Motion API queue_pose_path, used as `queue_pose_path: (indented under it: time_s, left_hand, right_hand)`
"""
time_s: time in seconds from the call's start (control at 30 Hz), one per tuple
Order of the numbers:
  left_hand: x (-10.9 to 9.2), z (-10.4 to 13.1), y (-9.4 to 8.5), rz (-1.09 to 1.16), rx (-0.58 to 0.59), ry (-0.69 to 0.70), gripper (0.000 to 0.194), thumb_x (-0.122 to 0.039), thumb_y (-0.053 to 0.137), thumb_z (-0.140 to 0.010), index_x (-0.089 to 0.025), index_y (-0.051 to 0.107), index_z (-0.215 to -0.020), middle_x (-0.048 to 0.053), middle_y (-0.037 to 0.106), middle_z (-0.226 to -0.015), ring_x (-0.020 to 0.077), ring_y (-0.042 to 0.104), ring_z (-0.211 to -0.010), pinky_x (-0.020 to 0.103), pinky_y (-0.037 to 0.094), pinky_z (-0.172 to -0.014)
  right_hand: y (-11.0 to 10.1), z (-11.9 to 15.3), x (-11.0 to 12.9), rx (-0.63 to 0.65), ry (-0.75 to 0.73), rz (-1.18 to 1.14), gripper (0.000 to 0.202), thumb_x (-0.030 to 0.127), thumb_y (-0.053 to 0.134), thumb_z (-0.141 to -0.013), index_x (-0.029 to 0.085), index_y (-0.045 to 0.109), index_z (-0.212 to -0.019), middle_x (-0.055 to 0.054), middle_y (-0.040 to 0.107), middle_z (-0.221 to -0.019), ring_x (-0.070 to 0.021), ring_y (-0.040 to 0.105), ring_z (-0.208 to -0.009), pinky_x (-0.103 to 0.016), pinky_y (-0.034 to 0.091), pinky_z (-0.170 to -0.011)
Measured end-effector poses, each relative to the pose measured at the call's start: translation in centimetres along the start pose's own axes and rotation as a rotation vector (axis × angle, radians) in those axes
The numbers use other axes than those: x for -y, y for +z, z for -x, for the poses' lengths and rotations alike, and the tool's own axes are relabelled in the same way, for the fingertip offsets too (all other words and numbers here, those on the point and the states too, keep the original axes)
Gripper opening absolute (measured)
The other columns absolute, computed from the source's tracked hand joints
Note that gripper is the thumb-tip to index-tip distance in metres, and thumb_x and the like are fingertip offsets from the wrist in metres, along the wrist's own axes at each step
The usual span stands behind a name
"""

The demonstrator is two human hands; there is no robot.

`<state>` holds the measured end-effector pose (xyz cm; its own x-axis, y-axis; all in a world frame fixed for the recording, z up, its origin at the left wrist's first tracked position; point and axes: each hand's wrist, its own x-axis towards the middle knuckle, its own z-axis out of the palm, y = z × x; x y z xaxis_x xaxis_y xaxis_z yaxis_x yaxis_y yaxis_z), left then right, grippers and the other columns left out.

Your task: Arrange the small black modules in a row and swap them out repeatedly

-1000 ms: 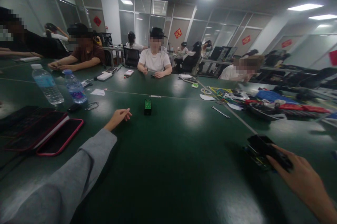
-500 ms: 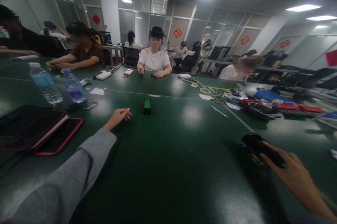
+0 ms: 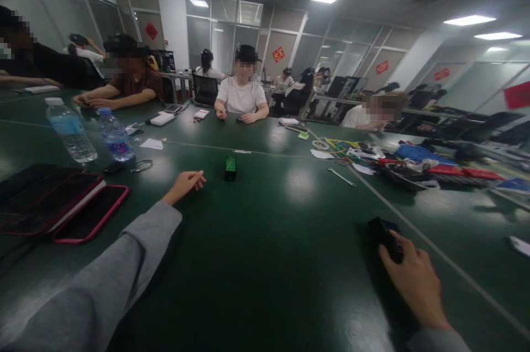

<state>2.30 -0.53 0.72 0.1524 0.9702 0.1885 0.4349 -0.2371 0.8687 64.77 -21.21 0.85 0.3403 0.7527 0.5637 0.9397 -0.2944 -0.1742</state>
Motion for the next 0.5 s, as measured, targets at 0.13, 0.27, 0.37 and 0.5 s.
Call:
queue_pose_path:
  time_s: [0.13, 0.27, 0.37, 0.5]
  left_hand:
    - [0.0, 0.0, 0.0, 0.001, 0.007, -0.010, 0.055, -0.064, 0.044, -0.087, -0.017, 0.072, -0.081, 0.005, 0.070, -0.070, 0.0150, 0.062, -0.056, 0.029, 0.046, -0.061]
    - [0.1, 0.0, 0.0, 0.005, -0.014, -0.011, 0.054, -0.063, 0.043, -0.088, -0.017, 0.072, -0.084, 0.005, 0.070, -0.071, 0.0148, 0.061, -0.056, 0.030, 0.047, -0.062]
    - [0.5, -0.3, -0.2, 0.065, -0.094, -0.005, 0.053, -0.060, 0.040, -0.091, -0.017, 0.071, -0.094, 0.006, 0.071, -0.081, 0.0148, 0.063, -0.062, 0.030, 0.049, -0.066]
    - [1.4, -0.8, -0.3, 0.164, -0.324, 0.035, 0.047, -0.054, 0.041, -0.093, -0.019, 0.065, -0.113, 0.009, 0.070, -0.111, 0.0178, 0.065, -0.095, 0.031, 0.050, -0.085]
  right_hand:
    - [-0.4, 3.0, 7.9, 0.230, -0.120, -0.155, 0.060, 0.055, 0.047, -0.089, 0.026, 0.046, -0.141, -0.017, 0.058, -0.111, -0.0311, 0.064, -0.092, -0.045, 0.053, -0.071]
    - [-2.3, 5.9, 19.9, 0.440, -0.465, -0.406, 0.061, 0.046, 0.048, -0.094, 0.030, 0.031, -0.150, -0.011, 0.054, -0.119, -0.0222, 0.063, -0.095, -0.039, 0.056, -0.084]
    - [-1.9, 6.2, 29.2, 0.567, -0.717, -0.438, 0.066, 0.046, 0.051, -0.094, 0.035, 0.024, -0.153, -0.009, 0.053, -0.124, -0.0229, 0.061, -0.100, -0.041, 0.056, -0.086]
    - [2.2, 4.1, 39.4, 0.475, -0.871, -0.430, 0.069, 0.053, 0.046, -0.095, 0.031, 0.019, -0.155, -0.011, 0.056, -0.120, -0.0281, 0.056, -0.106, -0.049, 0.051, -0.091]
